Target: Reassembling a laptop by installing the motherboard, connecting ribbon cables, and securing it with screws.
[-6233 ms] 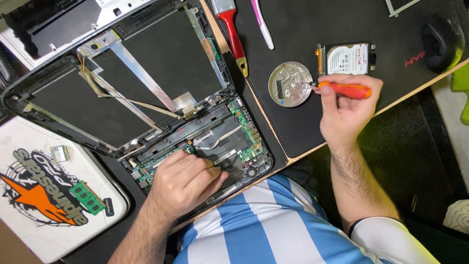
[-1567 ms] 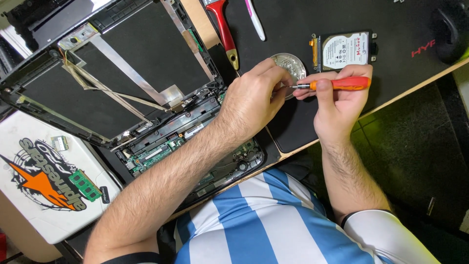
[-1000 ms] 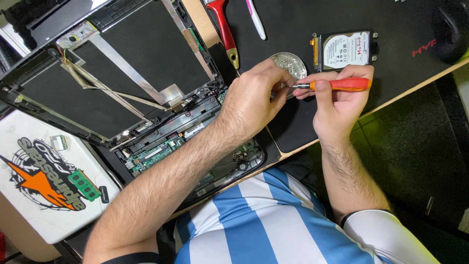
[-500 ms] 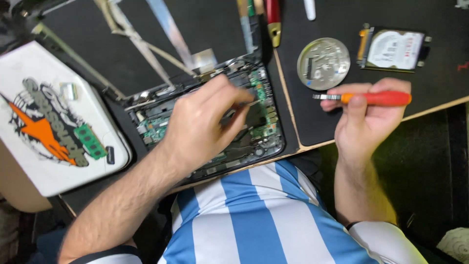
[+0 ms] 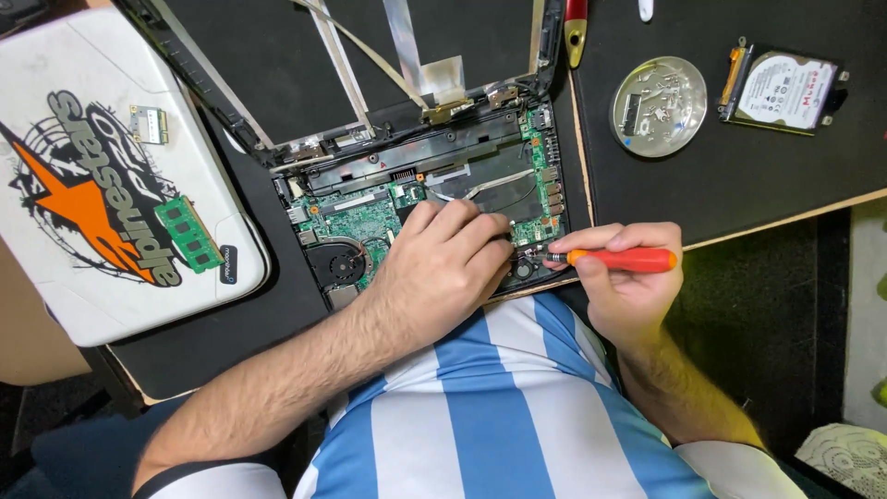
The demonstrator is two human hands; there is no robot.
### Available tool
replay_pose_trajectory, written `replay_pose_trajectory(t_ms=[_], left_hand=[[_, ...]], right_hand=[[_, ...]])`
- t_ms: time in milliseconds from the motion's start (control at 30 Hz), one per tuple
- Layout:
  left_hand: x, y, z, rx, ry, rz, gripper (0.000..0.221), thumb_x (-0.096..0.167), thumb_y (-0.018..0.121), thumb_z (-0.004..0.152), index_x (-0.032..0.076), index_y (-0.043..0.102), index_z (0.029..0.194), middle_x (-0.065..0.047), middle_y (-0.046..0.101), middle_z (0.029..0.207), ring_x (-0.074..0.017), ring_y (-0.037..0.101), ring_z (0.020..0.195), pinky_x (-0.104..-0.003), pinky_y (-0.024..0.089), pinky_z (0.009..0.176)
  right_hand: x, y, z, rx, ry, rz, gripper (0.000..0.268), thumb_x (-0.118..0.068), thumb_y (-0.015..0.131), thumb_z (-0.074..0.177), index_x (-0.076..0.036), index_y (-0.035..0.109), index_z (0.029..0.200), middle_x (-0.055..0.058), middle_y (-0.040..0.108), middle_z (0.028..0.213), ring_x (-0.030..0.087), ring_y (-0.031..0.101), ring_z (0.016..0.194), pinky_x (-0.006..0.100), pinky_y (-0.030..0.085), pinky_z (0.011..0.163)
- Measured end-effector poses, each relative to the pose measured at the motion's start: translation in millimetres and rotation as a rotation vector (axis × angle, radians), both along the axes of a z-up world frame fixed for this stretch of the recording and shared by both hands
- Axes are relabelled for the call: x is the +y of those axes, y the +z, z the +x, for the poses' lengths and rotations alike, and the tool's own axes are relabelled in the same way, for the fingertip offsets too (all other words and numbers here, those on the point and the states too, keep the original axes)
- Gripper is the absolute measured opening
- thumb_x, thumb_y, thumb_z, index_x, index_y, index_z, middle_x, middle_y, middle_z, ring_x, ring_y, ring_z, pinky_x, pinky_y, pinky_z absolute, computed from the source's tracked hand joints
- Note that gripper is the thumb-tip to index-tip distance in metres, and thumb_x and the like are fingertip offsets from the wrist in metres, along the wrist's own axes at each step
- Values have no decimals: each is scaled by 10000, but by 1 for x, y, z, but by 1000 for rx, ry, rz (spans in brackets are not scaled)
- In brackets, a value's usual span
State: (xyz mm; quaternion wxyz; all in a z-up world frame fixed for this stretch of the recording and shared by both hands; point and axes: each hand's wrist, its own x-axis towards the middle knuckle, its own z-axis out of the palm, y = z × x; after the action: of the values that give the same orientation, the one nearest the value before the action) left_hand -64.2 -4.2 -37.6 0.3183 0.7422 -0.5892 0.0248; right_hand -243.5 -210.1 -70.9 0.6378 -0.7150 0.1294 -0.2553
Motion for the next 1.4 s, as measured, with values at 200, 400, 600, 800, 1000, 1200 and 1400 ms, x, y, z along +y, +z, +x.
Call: replay_pose_trajectory(t_ms=[200,400,600,800,1000,1200,1400], left_hand=[[-12,-9,-5,48,67,-51,124,134,868,1098,101,788,1009,-74,744,1157,-320,703,1109,-461,519,878],[-19,-4,-8,12,35,-8,163,106,834,1105,94,767,957,-87,672,1113,-328,654,1036,-467,483,845],[-22,-1,-11,-3,19,38,173,101,818,1096,85,755,935,-95,647,1106,-342,648,1038,-483,472,836],[-28,-4,-14,13,20,58,139,60,774,1076,63,735,943,-100,624,1084,-348,640,1025,-488,470,801],[-30,1,-21,-77,12,49,131,44,752,1090,51,730,961,-113,600,1006,-362,638,981,-495,479,813],[-26,-4,-31,-185,-19,7,158,53,747,1119,55,731,962,-117,613,912,-340,647,915,-478,495,824],[-24,-11,-34,-155,-24,17,136,68,772,1107,47,747,975,-132,649,882,-340,680,905,-465,515,805]], right_hand=[[-6,-20,-7,-68,-76,-12,397,-210,757,1212,-83,382,1243,303,830,984,385,860,870,392,701,788],[-8,-29,-5,-148,-117,19,376,-206,741,1219,-83,387,1230,305,804,933,377,844,842,361,670,743],[-9,-28,-5,-166,-114,31,370,-185,774,1186,-86,417,1207,310,814,927,370,855,830,374,684,727],[-10,-32,-5,-182,-110,38,381,-188,799,1175,-93,432,1204,302,827,932,354,873,827,357,685,736],[-15,-34,-7,-192,-88,70,379,-186,790,1178,-91,424,1206,299,823,909,338,859,773,345,686,710],[-16,-34,-5,-201,-83,88,373,-178,772,1189,-90,410,1208,305,811,882,309,824,686,328,679,664],[-17,-35,-4,-210,-77,84,377,-179,776,1185,-88,411,1199,320,808,889,311,827,683,335,677,634]])
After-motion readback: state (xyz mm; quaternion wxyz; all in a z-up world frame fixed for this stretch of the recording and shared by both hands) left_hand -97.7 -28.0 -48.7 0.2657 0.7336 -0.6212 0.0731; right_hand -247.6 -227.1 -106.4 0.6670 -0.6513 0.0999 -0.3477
